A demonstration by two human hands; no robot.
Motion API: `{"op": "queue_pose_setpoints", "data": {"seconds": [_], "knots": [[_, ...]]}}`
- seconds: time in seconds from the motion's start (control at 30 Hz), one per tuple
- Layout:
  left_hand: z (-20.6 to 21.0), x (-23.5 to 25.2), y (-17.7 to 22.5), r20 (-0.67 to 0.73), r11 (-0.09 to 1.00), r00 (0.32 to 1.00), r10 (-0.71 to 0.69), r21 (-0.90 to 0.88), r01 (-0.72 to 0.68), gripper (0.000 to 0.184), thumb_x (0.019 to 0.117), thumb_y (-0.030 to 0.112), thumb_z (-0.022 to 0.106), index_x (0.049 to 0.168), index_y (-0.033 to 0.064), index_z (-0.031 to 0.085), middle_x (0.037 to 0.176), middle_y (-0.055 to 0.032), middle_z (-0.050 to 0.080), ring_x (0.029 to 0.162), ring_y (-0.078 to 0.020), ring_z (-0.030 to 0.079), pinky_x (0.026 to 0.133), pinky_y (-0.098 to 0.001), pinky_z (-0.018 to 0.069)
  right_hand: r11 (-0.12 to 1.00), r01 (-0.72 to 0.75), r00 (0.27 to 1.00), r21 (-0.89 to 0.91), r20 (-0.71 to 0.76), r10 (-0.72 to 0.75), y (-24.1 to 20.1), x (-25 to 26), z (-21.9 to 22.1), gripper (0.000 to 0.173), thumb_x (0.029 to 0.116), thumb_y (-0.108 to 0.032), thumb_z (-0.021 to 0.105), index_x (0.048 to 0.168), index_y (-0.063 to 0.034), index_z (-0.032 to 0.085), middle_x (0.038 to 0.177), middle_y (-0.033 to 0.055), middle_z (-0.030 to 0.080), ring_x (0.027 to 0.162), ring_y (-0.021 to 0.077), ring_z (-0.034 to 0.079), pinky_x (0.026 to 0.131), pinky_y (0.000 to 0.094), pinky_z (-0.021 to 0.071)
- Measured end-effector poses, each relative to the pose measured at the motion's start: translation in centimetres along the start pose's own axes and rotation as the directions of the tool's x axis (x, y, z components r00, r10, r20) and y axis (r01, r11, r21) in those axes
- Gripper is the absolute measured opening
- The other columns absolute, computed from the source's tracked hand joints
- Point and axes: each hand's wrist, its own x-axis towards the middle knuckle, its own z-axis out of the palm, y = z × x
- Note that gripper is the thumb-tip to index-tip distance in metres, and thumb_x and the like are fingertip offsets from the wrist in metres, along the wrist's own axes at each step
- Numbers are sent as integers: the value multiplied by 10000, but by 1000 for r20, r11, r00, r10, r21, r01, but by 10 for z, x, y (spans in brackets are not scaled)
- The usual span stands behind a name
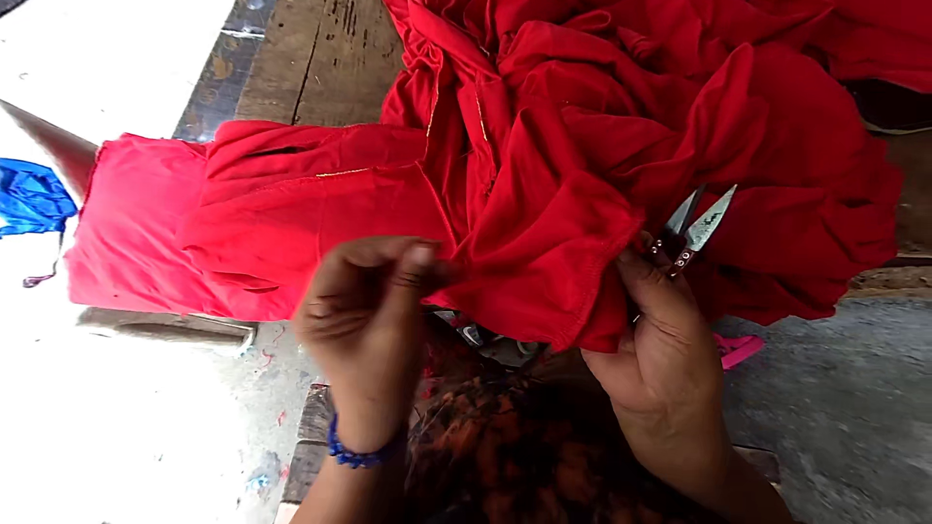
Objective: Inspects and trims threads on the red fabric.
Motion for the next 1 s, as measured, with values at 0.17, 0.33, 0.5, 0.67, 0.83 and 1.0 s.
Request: {"op": "queue_pose_setpoints", "data": {"seconds": [0.17,0.33,0.5,0.67,0.83,1.0], "knots": [[-33,-9,-20,-113,941,987,111,332,-68,226,1099,276,481,1026,184,674,886,130,716,794,-35,703,756,-255,604,994,-75,996,75,-34,77,0,5,-1,126,1045,-181,586,1009,-124,694,736,25,626,513,38,550,457,169,488],[-3,-30,-21,262,778,877,402,408,-478,411,916,316,789,1273,231,603,1325,70,520,1000,-5,609,809,-157,545,989,-131,991,75,-10,132,-4,7,4,150,1060,-225,566,995,-130,663,633,-22,514,442,15,444,414,146,428],[21,-11,-18,408,761,767,495,223,-609,121,984,65,658,1093,14,674,1091,-92,675,1008,-119,672,874,-239,566,987,14,999,-158,-41,-21,-2,2,7,82,1049,-180,587,1016,-150,656,671,-18,573,460,12,474,433,151,454],[22,9,-8,405,935,872,275,96,-340,222,1045,178,601,1046,-25,692,917,-8,677,863,7,632,770,-152,532,304,767,637,-566,609,-473,-7,19,-16,491,1002,-324,677,1391,-85,496,1360,-16,568,1241,60,556,1037,247,485],[17,19,-5,435,976,883,175,40,-213,192,1038,115,587,1021,-28,714,927,19,698,766,41,606,682,-127,515,512,653,750,-558,568,-338,-1,19,-17,46,1020,-116,626,1008,-91,662,916,-90,632,789,-69,583,688,100,509],[-17,21,-13,34,1000,999,-11,18,10,238,1104,200,458,1047,182,689,834,87,713,665,-32,666,621,-183,574,704,498,862,-505,375,-341,1,18,-17,211,1078,-188,525,922,-211,666,710,-140,545,572,-62,491,499,102,426]]}}
